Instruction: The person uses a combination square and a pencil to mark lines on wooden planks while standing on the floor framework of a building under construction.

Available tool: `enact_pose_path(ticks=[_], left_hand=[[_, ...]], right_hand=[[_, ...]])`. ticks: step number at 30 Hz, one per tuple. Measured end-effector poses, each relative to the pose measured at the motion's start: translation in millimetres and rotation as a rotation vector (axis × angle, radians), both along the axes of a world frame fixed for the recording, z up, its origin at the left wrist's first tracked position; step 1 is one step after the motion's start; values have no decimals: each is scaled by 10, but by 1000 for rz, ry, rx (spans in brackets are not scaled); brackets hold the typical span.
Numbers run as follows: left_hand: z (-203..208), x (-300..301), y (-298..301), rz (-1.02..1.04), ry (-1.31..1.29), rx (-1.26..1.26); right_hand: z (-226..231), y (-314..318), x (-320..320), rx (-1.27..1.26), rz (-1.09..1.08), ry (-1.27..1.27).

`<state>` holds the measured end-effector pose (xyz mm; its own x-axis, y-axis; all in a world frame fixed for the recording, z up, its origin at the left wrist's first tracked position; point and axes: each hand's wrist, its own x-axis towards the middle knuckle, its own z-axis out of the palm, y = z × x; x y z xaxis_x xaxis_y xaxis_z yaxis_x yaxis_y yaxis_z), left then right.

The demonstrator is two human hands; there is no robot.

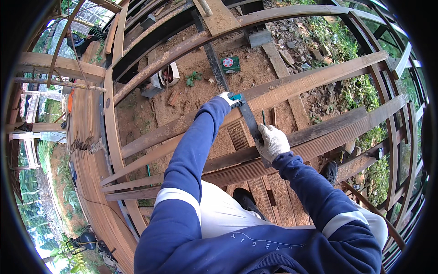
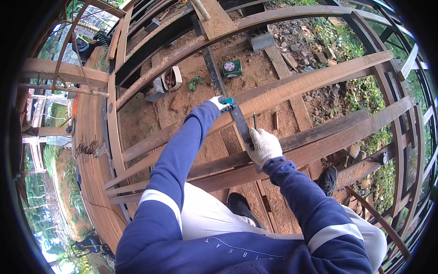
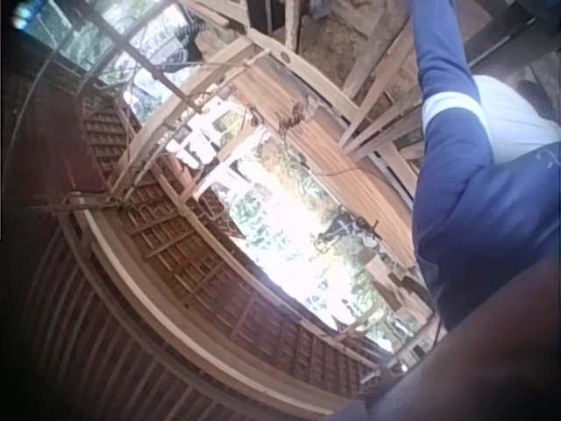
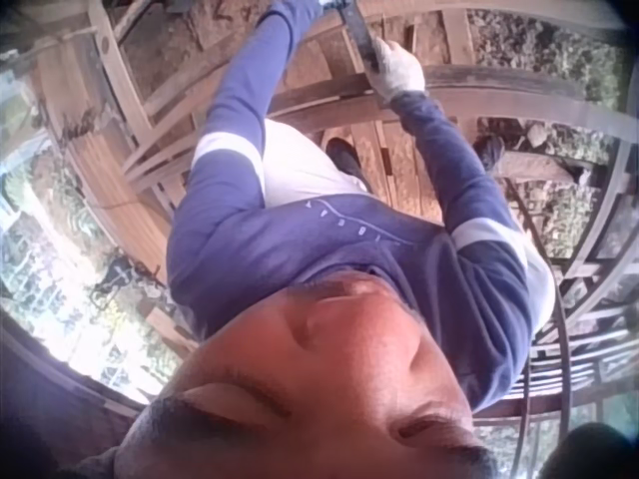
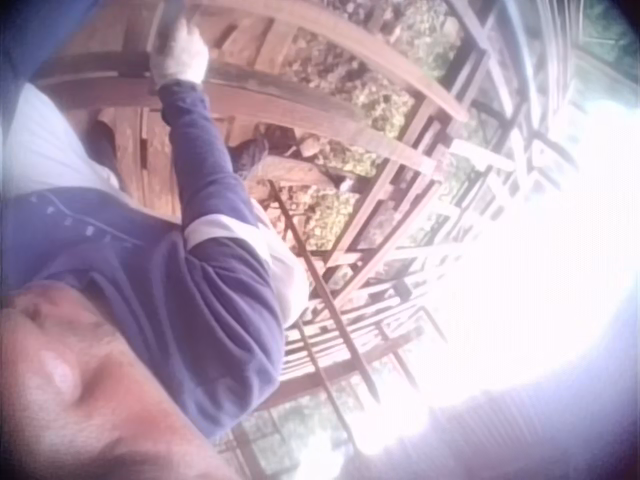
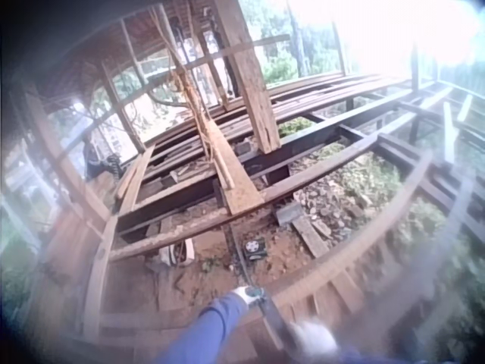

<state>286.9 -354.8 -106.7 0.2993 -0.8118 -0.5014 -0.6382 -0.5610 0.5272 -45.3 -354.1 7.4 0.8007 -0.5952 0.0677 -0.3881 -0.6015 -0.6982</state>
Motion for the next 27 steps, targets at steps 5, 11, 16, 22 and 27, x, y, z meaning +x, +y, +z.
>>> enact_pose_path(ticks=[5, 11, 16, 22, 27], left_hand=[[-34, -211, -120, 80, 51, 24], [-166, -24, -61, 30, 12, -12], [-161, 82, -16, 19, 36, -26], [273, -282, -189, -112, -90, 102], [302, -90, -22, -32, -48, 42]], right_hand=[[-77, -26, -78, -14, -38, -50], [-28, -2, -21, 40, 7, -17], [39, 11, 12, 56, 7, -22], [-103, -51, -131, 41, -45, -20], [-16, -2, -2, 64, -12, -23]])
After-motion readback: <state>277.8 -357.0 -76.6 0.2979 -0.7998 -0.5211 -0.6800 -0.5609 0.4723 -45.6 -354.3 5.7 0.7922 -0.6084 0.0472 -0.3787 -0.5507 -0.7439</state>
